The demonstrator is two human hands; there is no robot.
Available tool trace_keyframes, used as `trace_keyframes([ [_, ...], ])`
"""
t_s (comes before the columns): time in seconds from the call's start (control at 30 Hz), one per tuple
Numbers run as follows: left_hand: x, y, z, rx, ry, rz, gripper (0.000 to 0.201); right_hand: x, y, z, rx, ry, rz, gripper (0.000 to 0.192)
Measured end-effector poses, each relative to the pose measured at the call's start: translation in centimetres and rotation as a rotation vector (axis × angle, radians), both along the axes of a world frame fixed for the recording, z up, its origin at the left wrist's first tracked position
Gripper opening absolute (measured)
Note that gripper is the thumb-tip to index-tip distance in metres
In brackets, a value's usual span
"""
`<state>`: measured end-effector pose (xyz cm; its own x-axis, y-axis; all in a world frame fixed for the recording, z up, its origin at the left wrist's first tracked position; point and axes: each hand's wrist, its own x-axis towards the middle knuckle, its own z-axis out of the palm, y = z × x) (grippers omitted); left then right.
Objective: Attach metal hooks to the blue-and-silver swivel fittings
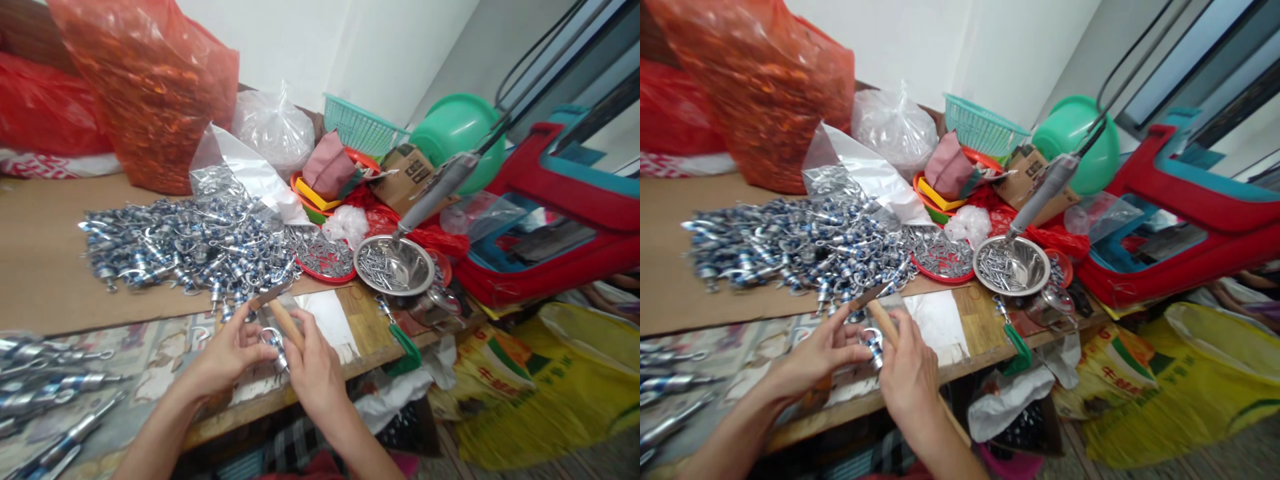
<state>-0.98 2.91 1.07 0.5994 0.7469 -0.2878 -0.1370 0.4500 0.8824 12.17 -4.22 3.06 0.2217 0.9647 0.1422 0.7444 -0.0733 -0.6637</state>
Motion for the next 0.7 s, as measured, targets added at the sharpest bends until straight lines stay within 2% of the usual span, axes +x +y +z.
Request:
trace_keyframes([
  [0.2, 0.1, 0.0, 0.0, -0.009, -0.018, -0.013, 0.093, -0.2, 0.2, 0.0, -0.035, 0.071, -0.011, 0.037],
  [0.33, 0.0, 0.0, 0.1, -0.017, -0.002, 0.005, 0.096, 1.4, -1.2, -0.6, 0.093, 0.150, 0.022, 0.038],
  [0.43, 0.0, -0.1, 0.3, -0.010, 0.010, -0.003, 0.094, 3.5, -3.0, -0.5, 0.162, 0.017, 0.057, 0.040],
  [0.57, 0.0, -0.1, 0.5, 0.001, 0.022, -0.007, 0.093, 5.7, -5.0, 0.6, 0.105, -0.126, 0.185, 0.043],
  [0.7, 0.1, -0.1, 0.7, -0.003, 0.049, 0.002, 0.095, 5.9, -5.6, 1.0, 0.300, -0.190, 0.183, 0.050],
])
